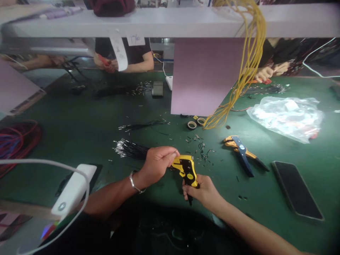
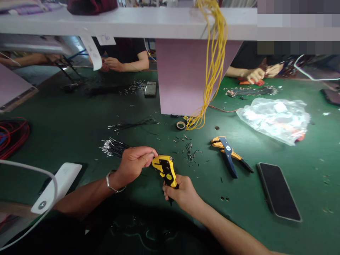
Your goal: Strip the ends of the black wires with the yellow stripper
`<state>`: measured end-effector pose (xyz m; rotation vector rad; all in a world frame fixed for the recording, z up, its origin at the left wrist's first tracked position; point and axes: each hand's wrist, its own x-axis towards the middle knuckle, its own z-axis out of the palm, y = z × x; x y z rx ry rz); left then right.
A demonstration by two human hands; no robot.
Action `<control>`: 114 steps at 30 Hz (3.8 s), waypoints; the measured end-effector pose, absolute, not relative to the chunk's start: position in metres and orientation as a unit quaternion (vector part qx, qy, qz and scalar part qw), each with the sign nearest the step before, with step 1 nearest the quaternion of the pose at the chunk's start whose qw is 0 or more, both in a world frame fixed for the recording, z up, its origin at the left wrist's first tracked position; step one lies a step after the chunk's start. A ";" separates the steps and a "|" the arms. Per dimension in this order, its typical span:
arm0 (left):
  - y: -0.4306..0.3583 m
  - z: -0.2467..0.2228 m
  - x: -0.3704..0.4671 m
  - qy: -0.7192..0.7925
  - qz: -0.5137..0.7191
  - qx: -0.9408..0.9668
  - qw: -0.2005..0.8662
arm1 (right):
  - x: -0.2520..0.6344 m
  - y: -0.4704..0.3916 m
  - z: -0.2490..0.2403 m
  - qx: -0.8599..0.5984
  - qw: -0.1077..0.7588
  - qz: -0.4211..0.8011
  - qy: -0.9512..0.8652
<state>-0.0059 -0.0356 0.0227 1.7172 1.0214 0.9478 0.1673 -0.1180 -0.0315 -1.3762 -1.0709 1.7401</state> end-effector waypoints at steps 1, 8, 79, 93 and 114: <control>-0.032 0.021 -0.007 0.420 0.383 0.662 0.488 | 0.167 -0.119 -0.031 -0.531 0.332 0.661 -0.413; -0.025 0.010 -0.003 0.414 0.399 0.564 0.593 | 0.164 -0.117 -0.033 -0.540 0.349 0.663 -0.383; -0.009 0.015 -0.005 0.378 0.436 0.334 0.746 | 0.185 -0.108 -0.040 -0.474 0.363 0.752 -0.277; -0.015 0.023 -0.008 0.357 0.424 0.353 0.753 | 0.198 -0.110 -0.027 -0.585 0.182 0.716 -0.334; -0.034 0.017 -0.002 0.307 0.335 0.293 0.841 | 0.159 -0.082 -0.016 -0.475 0.279 0.634 -0.543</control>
